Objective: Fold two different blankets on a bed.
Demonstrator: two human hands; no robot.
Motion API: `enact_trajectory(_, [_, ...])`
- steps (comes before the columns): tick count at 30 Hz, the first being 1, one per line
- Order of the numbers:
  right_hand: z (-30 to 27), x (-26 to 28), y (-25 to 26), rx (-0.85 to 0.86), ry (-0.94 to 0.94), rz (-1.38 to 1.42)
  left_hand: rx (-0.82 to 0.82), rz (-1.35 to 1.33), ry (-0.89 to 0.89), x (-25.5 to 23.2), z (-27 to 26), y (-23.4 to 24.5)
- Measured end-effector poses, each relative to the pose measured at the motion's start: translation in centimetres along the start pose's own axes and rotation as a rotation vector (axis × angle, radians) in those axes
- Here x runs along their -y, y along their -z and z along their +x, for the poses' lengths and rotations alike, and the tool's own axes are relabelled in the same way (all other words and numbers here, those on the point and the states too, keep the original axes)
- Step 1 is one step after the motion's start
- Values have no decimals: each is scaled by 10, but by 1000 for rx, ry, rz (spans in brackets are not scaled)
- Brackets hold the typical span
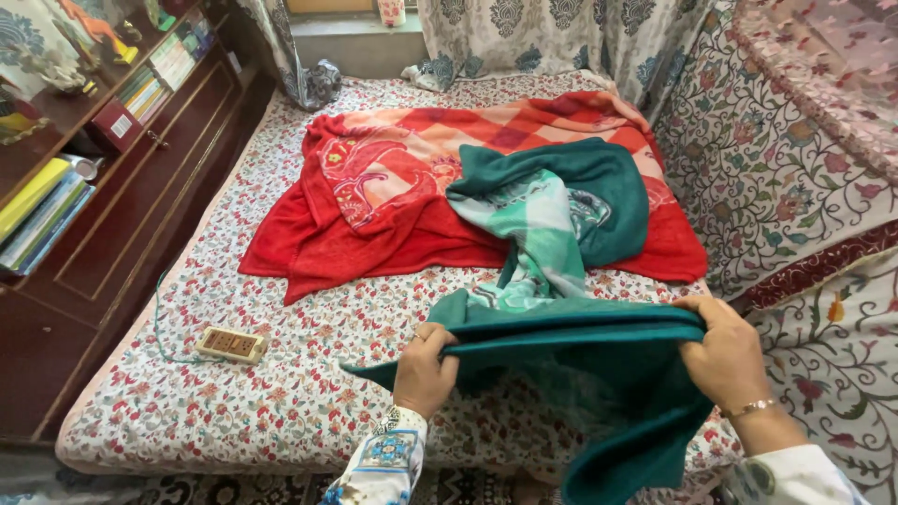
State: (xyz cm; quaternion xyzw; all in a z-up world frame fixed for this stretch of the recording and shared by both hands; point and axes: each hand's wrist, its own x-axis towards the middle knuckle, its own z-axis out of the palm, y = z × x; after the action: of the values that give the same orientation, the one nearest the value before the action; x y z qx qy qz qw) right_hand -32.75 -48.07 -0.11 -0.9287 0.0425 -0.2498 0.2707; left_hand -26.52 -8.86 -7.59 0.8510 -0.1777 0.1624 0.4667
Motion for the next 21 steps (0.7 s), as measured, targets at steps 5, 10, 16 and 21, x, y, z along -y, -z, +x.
enact_trajectory(5, [15,13,-13,44,-1,-194,13,68,-349,-49,20,10])
enact_trajectory(10, [-1,75,-61,283,473,-50,216,104,-476,-81,16,-23])
enact_trajectory(16, [-31,54,-127,714,132,53,172,155,-474,-64,-8,-52])
enact_trajectory(21, [-32,49,-124,474,245,217,109,142,-293,-50,-17,-46])
